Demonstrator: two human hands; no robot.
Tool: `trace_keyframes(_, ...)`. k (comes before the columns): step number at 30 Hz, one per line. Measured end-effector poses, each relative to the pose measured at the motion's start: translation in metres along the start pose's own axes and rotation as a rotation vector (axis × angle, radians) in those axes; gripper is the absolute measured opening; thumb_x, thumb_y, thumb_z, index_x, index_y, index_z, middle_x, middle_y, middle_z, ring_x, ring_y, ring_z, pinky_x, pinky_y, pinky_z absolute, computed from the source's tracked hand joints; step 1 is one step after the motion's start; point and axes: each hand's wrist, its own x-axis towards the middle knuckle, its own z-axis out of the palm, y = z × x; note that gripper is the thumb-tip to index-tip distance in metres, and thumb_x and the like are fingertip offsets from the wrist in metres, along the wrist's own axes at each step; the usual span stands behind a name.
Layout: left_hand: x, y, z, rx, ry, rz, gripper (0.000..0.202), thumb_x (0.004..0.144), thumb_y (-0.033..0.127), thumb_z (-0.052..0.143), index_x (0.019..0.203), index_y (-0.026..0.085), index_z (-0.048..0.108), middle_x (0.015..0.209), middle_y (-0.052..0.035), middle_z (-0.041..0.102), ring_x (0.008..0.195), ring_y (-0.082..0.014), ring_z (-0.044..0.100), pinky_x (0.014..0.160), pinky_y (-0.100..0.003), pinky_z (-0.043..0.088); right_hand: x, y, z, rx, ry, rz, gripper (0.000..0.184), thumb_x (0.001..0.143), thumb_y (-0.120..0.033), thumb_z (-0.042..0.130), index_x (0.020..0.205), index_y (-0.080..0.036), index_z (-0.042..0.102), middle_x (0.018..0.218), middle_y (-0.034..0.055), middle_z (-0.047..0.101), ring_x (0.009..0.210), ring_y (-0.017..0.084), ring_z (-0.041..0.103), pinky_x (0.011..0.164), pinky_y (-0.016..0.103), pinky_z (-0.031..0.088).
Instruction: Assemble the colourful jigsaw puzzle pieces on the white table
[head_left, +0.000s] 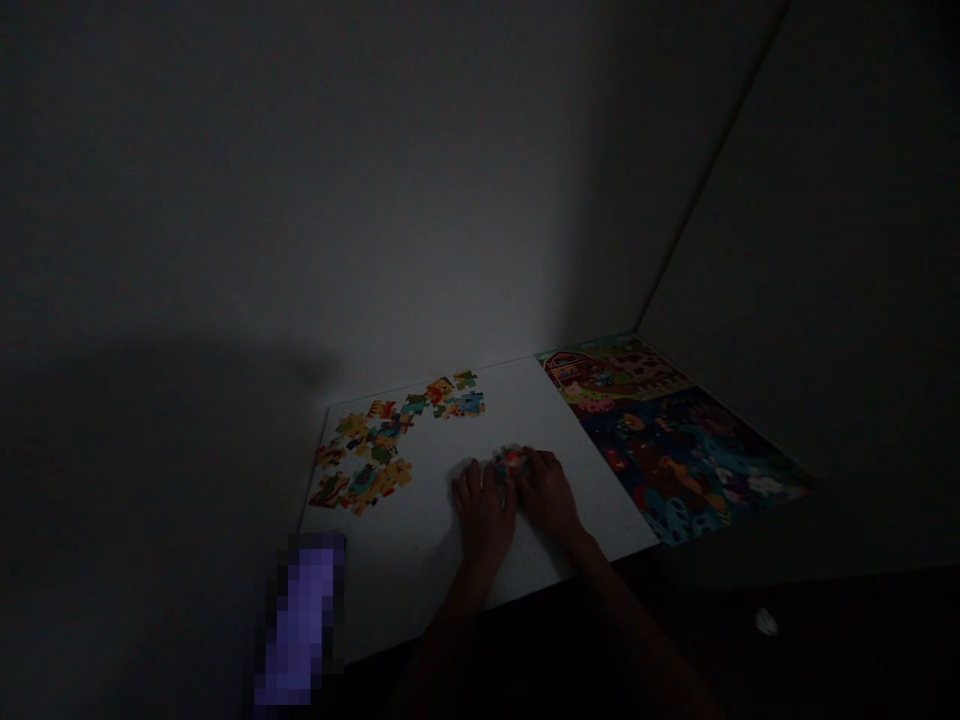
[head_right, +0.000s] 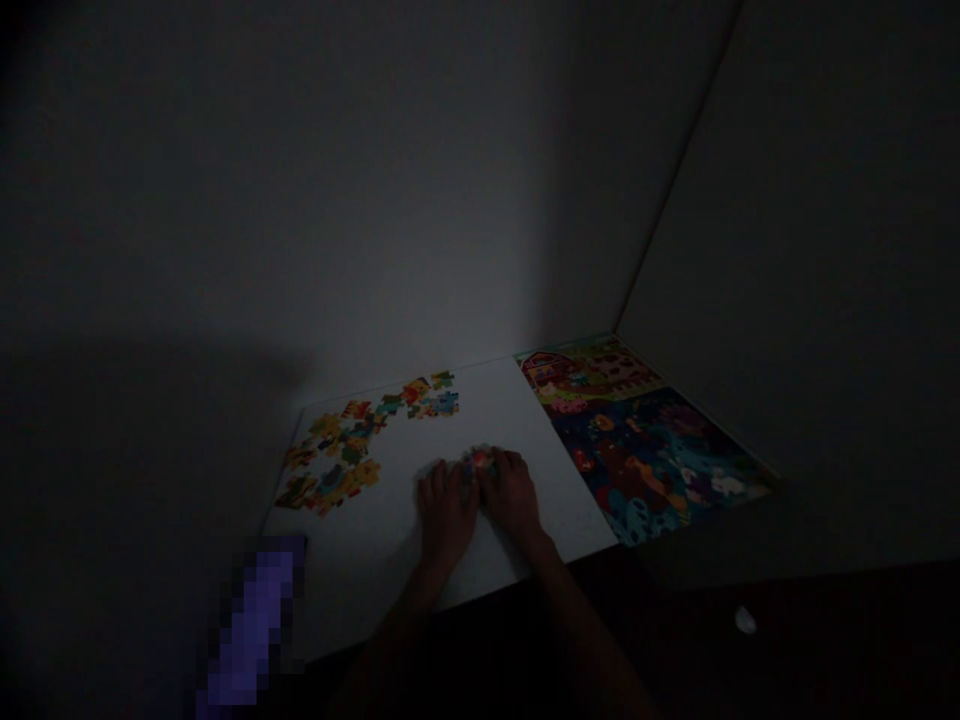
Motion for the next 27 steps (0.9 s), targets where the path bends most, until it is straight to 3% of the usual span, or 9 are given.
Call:
trace_keyframes(4, 0.001, -0.001, 0.006, 0.125, -0.037, 0.022, 0.044, 0.095, 0.036, 0.051, 0.13, 0.012, 0.061, 0.144, -0.023, 0.05, 0.138, -0.0383, 0.041, 0.117, -0.061, 0.024, 0.001, 0.012, 0.002, 0.039, -0.04, -0.039, 0.042, 0.091, -0.033, 0.053, 0.13, -0.016, 0.058, 0.124, 0.015, 0.064, 0.116, 0.026, 0.058, 0.103, 0.042, 0.046)
trace_keyframes(8, 0.005, 0.004, 0.009, 0.164, -0.059, -0.032, 0.046, 0.095, 0.035, 0.049, 0.134, 0.011, 0.058, 0.15, -0.0256, 0.044, 0.142, -0.0397, 0.036, 0.116, -0.064, 0.023, 0.01, 0.013, -0.001, 0.032, -0.122, 0.05, 0.049, 0.087, -0.033, 0.058, 0.131, -0.012, 0.057, 0.12, 0.0167, 0.067, 0.11, 0.026, 0.063, 0.098, 0.039, 0.049)
trace_keyframes(14, 0.008, 0.003, 0.011, 0.136, -0.068, -0.046, 0.043, 0.095, 0.032, 0.047, 0.13, 0.011, 0.06, 0.149, -0.0256, 0.046, 0.142, -0.0382, 0.038, 0.117, -0.063, 0.021, 0.025, -0.004, -0.009, -0.02, -0.245, 0.172, 0.032, 0.083, -0.033, 0.064, 0.109, -0.014, 0.069, 0.098, 0.0137, 0.073, 0.091, 0.024, 0.068, 0.081, 0.031, 0.051)
trace_keyframes(23, 0.002, -0.022, 0.012, -0.184, -0.017, 0.011, 0.034, 0.091, 0.027, 0.049, 0.122, 0.017, 0.061, 0.126, -0.0138, 0.067, 0.127, -0.0295, 0.056, 0.118, -0.06, 0.023, 0.019, -0.003, -0.011, 0.23, -0.283, 0.224, 0.025, 0.071, -0.037, 0.074, 0.084, -0.017, 0.065, 0.08, 0.006, 0.07, 0.078, 0.021, 0.064, 0.067, 0.028, 0.047)
trace_keyframes(27, 0.001, -0.025, 0.007, -0.331, -0.037, 0.014, 0.032, 0.09, 0.027, 0.051, 0.12, 0.019, 0.06, 0.119, -0.0107, 0.07, 0.114, -0.0267, 0.064, 0.117, -0.06, 0.026, 0.009, -0.002, -0.017, 0.357, -0.305, 0.178, 0.032, 0.074, -0.043, 0.071, 0.091, -0.019, 0.06, 0.082, 0.0029, 0.068, 0.074, 0.018, 0.061, 0.063, 0.027, 0.044)
